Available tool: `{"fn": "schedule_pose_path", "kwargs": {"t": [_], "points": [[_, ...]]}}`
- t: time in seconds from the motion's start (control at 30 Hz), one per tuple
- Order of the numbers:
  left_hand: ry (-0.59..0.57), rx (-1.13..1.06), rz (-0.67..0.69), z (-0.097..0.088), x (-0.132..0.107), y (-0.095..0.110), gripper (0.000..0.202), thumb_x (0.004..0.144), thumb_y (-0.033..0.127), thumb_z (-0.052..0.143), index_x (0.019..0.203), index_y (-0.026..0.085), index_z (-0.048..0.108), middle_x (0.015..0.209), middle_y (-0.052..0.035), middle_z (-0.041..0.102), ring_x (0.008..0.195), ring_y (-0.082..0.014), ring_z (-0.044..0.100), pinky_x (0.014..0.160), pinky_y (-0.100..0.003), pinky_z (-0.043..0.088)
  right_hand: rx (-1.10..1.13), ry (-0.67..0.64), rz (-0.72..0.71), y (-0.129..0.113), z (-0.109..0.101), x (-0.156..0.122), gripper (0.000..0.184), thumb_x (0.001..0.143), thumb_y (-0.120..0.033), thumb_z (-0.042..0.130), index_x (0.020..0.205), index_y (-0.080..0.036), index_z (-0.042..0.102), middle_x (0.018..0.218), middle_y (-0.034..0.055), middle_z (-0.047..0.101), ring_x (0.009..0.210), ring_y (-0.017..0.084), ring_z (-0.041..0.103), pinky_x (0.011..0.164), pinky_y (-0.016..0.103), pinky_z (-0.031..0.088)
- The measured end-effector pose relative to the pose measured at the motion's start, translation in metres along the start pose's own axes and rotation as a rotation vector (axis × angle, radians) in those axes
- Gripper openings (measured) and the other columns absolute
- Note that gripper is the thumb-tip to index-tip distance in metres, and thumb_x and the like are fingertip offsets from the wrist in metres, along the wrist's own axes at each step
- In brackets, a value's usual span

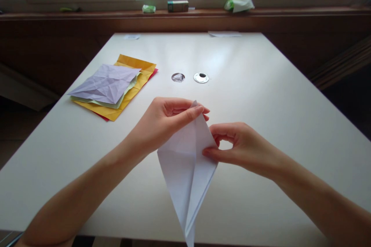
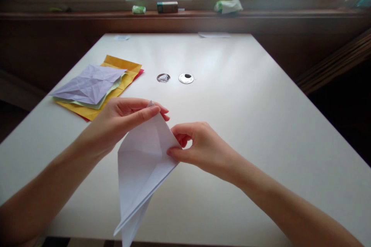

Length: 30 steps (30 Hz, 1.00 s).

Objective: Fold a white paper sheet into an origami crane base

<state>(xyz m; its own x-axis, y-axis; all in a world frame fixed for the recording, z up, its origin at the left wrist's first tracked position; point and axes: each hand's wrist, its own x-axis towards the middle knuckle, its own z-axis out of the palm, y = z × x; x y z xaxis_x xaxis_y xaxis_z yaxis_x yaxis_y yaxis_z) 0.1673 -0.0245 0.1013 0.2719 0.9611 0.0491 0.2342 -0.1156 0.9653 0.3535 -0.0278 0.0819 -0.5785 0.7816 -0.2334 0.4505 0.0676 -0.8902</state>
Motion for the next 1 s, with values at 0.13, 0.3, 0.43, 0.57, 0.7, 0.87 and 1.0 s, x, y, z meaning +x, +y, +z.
{"fn": "schedule_pose_path", "kwargs": {"t": [0.13,0.3,0.43,0.57,0.7,0.87,1.0], "points": [[-0.055,-0.039,0.024,-0.005,0.000,0.000,0.019,0.078,0.033,0.056,0.086,0.020,0.068,0.084,-0.0028,0.069,0.076,-0.0153,0.064,0.059,-0.019,0.049,0.051,-0.043,0.015,-0.001,-0.001,0.000,0.008,0.068,-0.016,0.058,0.074,-0.018,0.063,0.072,-0.0007,0.060,0.070,0.014,0.055,0.061,0.025,0.045],[-0.083,-0.037,0.064,-0.016,0.000,0.002,0.017,0.078,0.029,0.056,0.088,0.022,0.068,0.090,-0.0029,0.068,0.083,-0.0166,0.063,0.063,-0.020,0.051,0.155,-0.132,0.056,-0.003,-0.003,0.001,0.015,0.066,-0.015,0.059,0.079,-0.016,0.065,0.076,0.0023,0.063,0.073,0.017,0.057,0.060,0.026,0.046],[-0.076,-0.028,0.080,-0.020,0.000,0.002,0.016,0.077,0.027,0.057,0.086,0.021,0.069,0.087,-0.0029,0.069,0.082,-0.0166,0.063,0.063,-0.021,0.052,0.166,-0.144,0.058,-0.002,-0.002,0.001,0.015,0.066,-0.014,0.058,0.079,-0.016,0.065,0.076,0.0019,0.063,0.072,0.016,0.057,0.060,0.026,0.046],[-0.071,-0.039,0.102,-0.018,0.000,0.002,0.014,0.077,0.027,0.057,0.083,0.020,0.069,0.084,-0.0026,0.069,0.078,-0.0156,0.063,0.061,-0.020,0.052,0.159,-0.146,0.053,-0.003,-0.002,0.000,0.013,0.067,-0.014,0.057,0.077,-0.016,0.064,0.074,0.0011,0.062,0.071,0.015,0.055,0.060,0.025,0.045],[-0.058,-0.047,0.109,-0.016,0.000,0.002,0.014,0.077,0.027,0.058,0.080,0.019,0.068,0.082,-0.0029,0.069,0.077,-0.0149,0.063,0.060,-0.019,0.052,0.143,-0.134,0.051,-0.004,-0.002,-0.001,0.012,0.067,-0.014,0.057,0.076,-0.016,0.064,0.074,0.0009,0.061,0.070,0.015,0.055,0.060,0.025,0.045],[-0.047,-0.045,0.107,-0.015,-0.001,0.004,0.014,0.075,0.028,0.059,0.080,0.019,0.068,0.081,-0.0033,0.069,0.075,-0.0149,0.063,0.058,-0.019,0.052,0.129,-0.126,0.048,-0.005,-0.002,0.000,0.010,0.066,-0.014,0.057,0.074,-0.016,0.063,0.072,0.0005,0.060,0.069,0.014,0.055,0.059,0.025,0.044],[-0.038,-0.052,0.089,-0.014,-0.002,0.006,0.014,0.074,0.029,0.060,0.079,0.019,0.068,0.081,-0.0036,0.069,0.075,-0.0151,0.063,0.058,-0.020,0.052,0.128,-0.130,0.044,-0.006,-0.001,-0.001,0.011,0.066,-0.014,0.056,0.075,-0.016,0.063,0.074,0.0011,0.061,0.071,0.015,0.055,0.060,0.026,0.045]]}}
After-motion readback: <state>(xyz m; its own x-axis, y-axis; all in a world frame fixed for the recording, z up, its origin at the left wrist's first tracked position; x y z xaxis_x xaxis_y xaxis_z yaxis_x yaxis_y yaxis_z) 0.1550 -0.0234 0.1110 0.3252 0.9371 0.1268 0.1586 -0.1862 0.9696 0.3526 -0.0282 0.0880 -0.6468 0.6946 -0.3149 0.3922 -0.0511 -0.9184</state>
